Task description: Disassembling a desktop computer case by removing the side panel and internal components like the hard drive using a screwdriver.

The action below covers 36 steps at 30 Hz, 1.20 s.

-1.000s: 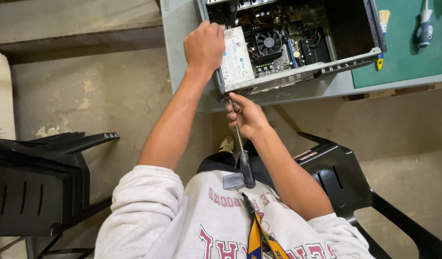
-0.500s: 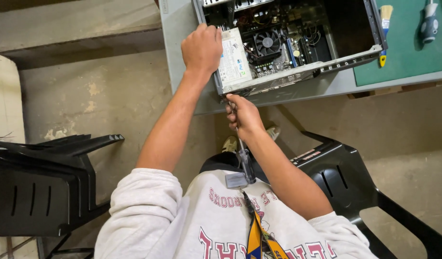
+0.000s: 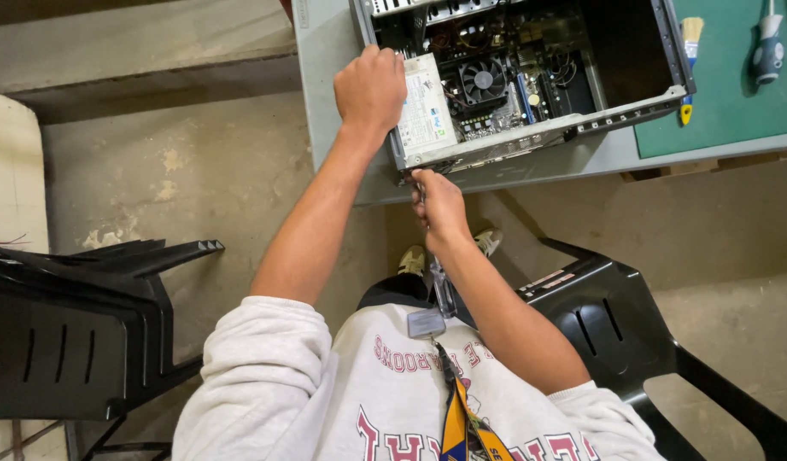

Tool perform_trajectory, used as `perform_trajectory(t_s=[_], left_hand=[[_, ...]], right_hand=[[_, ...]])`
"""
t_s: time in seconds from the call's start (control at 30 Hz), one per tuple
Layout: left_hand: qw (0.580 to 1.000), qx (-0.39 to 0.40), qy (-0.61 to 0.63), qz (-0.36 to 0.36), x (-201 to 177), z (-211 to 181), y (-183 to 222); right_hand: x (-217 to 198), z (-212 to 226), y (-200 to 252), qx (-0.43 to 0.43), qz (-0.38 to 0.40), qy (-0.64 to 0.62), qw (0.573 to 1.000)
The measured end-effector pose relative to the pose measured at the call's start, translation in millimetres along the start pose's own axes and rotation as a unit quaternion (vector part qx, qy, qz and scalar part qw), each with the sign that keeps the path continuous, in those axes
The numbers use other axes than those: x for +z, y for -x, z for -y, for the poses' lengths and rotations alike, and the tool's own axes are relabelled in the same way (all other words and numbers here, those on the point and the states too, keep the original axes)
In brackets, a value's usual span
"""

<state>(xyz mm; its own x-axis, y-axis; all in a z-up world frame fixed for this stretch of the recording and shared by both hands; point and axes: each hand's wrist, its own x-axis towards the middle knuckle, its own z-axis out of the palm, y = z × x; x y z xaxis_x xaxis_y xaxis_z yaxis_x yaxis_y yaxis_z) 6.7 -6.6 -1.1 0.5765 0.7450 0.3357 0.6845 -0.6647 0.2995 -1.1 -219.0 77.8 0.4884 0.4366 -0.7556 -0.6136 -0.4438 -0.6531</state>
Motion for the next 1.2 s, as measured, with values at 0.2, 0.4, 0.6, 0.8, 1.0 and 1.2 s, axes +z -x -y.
perform_trajectory(t_s=[0.2,0.4,0.6,0.8,1.0,1.2], left_hand=[[1.0,-0.005,-0.001,-0.005,3,2,0],[1.0,-0.011,0.001,0.002,0,-1,-1],[0.998,0.005,0.052,-0.025,-9,0,3],[0.902,-0.137,0.408,-0.027,-111,-73,96],[0.617,-0.402,0.65,0.186,-68,-155,175],[0.538,-0.475,0.651,0.249,-51,-196,158]], right_hand=[[1,0,-10,0.033,0.007,-0.048,0.998],[-4,-13,-22,0.049,0.06,-0.102,0.992],[-21,-12,6,0.021,0.053,-0.054,0.997],[-86,-26,-2,-0.047,0.056,-0.079,0.994],[-122,-26,8,-0.077,0.027,-0.08,0.993],[-159,-3,25,-0.105,0.002,-0.05,0.993]])
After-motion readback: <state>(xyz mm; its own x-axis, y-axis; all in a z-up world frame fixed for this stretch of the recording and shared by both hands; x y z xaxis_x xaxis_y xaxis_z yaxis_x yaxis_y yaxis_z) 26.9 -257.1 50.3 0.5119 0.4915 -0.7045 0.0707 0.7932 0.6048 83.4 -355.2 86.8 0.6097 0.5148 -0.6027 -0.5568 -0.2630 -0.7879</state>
